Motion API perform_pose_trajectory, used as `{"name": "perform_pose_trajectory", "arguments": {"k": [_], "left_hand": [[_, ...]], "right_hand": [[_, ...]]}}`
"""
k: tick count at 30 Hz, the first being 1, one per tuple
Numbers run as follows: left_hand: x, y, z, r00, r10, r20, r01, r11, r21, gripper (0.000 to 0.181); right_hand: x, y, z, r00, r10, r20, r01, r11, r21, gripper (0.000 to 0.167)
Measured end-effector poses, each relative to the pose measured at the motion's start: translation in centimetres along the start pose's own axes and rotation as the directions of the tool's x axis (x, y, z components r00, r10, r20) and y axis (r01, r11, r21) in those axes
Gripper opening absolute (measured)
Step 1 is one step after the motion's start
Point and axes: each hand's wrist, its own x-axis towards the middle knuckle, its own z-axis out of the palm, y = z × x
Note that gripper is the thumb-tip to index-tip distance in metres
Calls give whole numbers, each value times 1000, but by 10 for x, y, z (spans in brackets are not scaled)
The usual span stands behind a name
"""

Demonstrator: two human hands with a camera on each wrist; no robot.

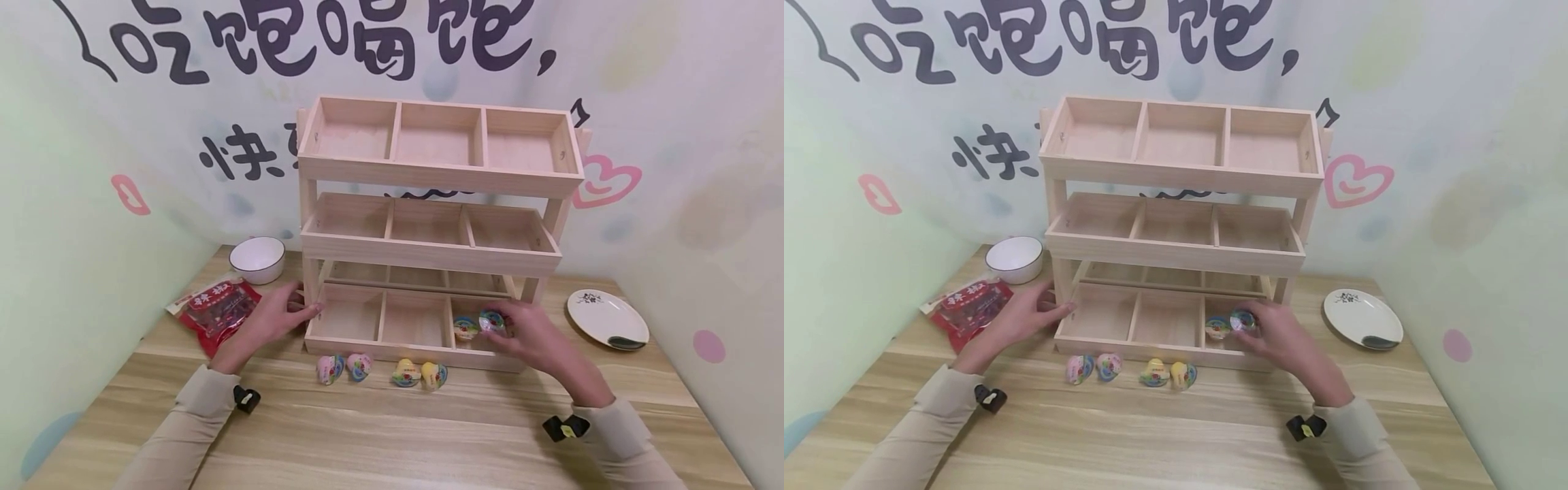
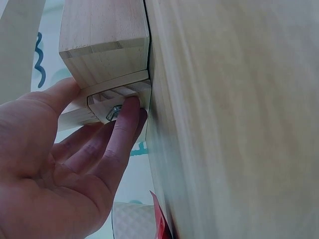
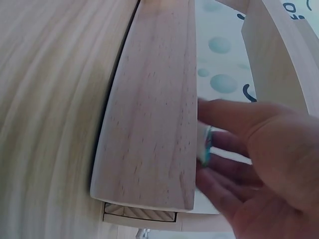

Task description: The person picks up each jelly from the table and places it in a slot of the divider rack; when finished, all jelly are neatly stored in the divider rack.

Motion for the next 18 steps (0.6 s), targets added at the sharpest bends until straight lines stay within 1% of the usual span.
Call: {"name": "perform_pose_trajectory", "arguments": {"k": [5,13,18], "left_hand": [[0,0,0,1000,6,-3,-6,1000,3,64],[1,-2,1,1000,-4,1,4,1000,4,66],[1,-1,0,1000,-7,-2,7,1000,0,66]], "right_hand": [[3,-1,3,1000,-3,27,4,999,-46,39],[5,-5,6,995,34,91,-24,994,-104,38],[5,-7,7,993,45,106,-34,994,-102,34]]}}
